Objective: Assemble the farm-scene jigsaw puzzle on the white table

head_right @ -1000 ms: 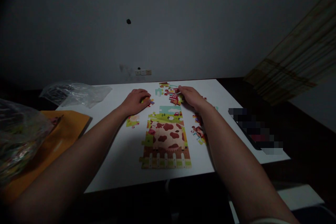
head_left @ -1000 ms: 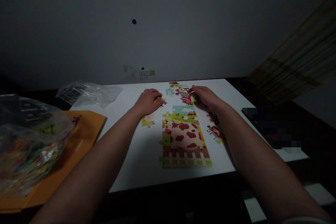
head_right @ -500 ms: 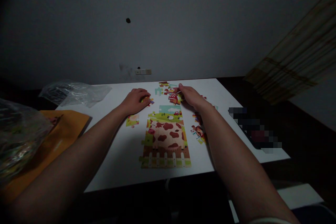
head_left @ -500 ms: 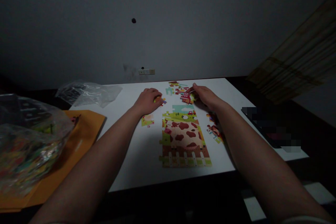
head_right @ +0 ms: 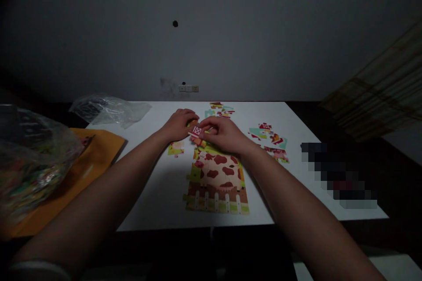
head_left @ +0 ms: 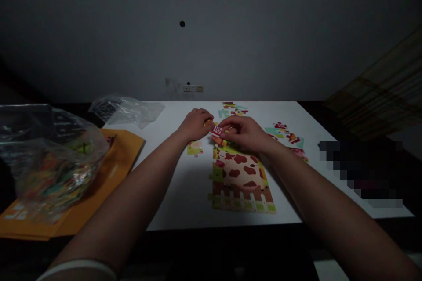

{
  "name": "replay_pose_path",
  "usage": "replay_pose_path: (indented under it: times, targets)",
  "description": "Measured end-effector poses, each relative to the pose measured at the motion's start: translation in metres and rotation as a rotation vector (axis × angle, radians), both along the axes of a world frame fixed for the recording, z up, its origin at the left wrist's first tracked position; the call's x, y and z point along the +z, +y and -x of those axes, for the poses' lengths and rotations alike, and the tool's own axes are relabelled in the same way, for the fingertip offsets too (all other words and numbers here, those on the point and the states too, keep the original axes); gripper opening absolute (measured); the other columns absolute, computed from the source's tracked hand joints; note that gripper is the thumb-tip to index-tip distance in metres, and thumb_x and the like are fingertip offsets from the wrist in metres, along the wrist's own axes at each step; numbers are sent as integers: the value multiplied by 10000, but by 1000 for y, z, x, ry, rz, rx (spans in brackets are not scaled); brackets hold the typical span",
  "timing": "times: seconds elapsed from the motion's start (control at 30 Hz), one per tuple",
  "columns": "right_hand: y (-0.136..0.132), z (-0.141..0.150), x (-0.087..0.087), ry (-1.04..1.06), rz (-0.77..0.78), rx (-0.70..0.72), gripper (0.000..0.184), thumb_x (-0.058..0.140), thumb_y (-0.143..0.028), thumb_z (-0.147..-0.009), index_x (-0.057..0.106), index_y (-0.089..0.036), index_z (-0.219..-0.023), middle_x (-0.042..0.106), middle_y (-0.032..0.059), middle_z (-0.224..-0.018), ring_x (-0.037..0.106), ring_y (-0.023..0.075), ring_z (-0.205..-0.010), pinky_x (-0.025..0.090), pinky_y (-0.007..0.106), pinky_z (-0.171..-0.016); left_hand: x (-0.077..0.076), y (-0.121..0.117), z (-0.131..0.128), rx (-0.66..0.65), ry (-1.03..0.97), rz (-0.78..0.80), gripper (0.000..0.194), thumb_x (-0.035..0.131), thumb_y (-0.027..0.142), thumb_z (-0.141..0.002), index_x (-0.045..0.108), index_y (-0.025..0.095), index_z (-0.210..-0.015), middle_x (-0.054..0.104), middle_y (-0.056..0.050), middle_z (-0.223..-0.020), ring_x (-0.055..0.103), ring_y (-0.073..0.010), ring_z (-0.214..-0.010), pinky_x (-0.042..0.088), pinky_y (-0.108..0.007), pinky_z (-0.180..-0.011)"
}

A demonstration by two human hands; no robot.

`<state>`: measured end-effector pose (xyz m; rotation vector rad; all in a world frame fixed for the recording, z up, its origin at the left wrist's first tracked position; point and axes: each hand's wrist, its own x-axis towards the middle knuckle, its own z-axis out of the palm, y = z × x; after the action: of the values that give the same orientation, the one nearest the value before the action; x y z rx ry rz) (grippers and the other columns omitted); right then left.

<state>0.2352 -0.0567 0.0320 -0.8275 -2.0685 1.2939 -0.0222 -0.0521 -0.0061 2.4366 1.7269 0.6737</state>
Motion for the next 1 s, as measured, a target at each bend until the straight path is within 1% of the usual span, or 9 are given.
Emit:
replay_pose_path:
  times: [0.07,0.13,0.23,0.47,0.6,0.7,0.83,0.9,1.0]
  targets:
    - [-12,14,-5,-52,-72,67,259,832,-428,-932,844,-300,-1158,851,64,-1096,778,257,-976,632,423,-878,0,0,0,6,-1,8,363,644,452,-1010,829,293,-1280,743,-100,-1422,631,-362,-1313,520,-563,-1176]
    - [-17,22,-12,-104,-159,90,195,805,-361,-955,854,-325,-1141,854,49,-1127,776,259,-1021,615,438,-939,0,0,-1,7,-1,11,366,657,435,-999,829,281,-1283,738,-105,-1430,624,-366,-1320,515,-564,-1185]
    - [-18,27,-19,-156,-223,105,178,795,-322,-961,856,-343,-1127,856,37,-1162,773,263,-1053,595,451,-981,0,0,-2,9,-3,14,388,663,412,-993,826,244,-1302,730,-124,-1445,619,-369,-1323,515,-562,-1188]
    - [-17,29,-18,-187,-221,96,160,805,-374,-976,857,-314,-1115,859,41,-1110,757,250,-974,577,420,-912,2,-1,-3,11,-20,27,387,670,400,-994,829,212,-1293,729,-146,-1436,616,-376,-1324,499,-564,-1203]
    - [-17,29,-19,-179,-231,111,169,821,-373,-970,860,-305,-1119,861,43,-1119,757,247,-978,573,413,-921,3,-2,-3,4,-14,27,394,679,382,-986,830,200,-1302,725,-159,-1445,618,-379,-1328,503,-561,-1197]
    - [-16,29,-19,-176,-245,139,184,825,-376,-973,868,-314,-1142,862,43,-1143,767,252,-1020,572,413,-952,2,-2,-3,12,-6,28,388,682,397,-985,832,223,-1298,725,-147,-1448,618,-378,-1329,507,-565,-1189]
    - [-14,28,-20,-185,-267,175,191,783,-366,-1014,876,-356,-1181,864,34,-1182,768,254,-1051,575,423,-977,1,-1,-3,19,-6,25,369,680,421,-985,828,276,-1290,723,-111,-1458,614,-372,-1333,507,-570,-1188]
    - [-13,28,-23,-194,-277,167,201,785,-357,-1013,876,-368,-1193,863,32,-1185,765,256,-1034,580,434,-969,0,0,-3,17,-5,22,356,677,425,-987,827,291,-1281,727,-103,-1447,617,-369,-1323,510,-572,-1185]
    - [-11,30,-28,-206,-302,132,215,839,-359,-971,877,-368,-1183,857,36,-1187,761,265,-1031,581,442,-974,0,0,-3,20,-2,21,355,670,415,-987,826,287,-1280,728,-106,-1447,618,-371,-1315,517,-575,-1177]
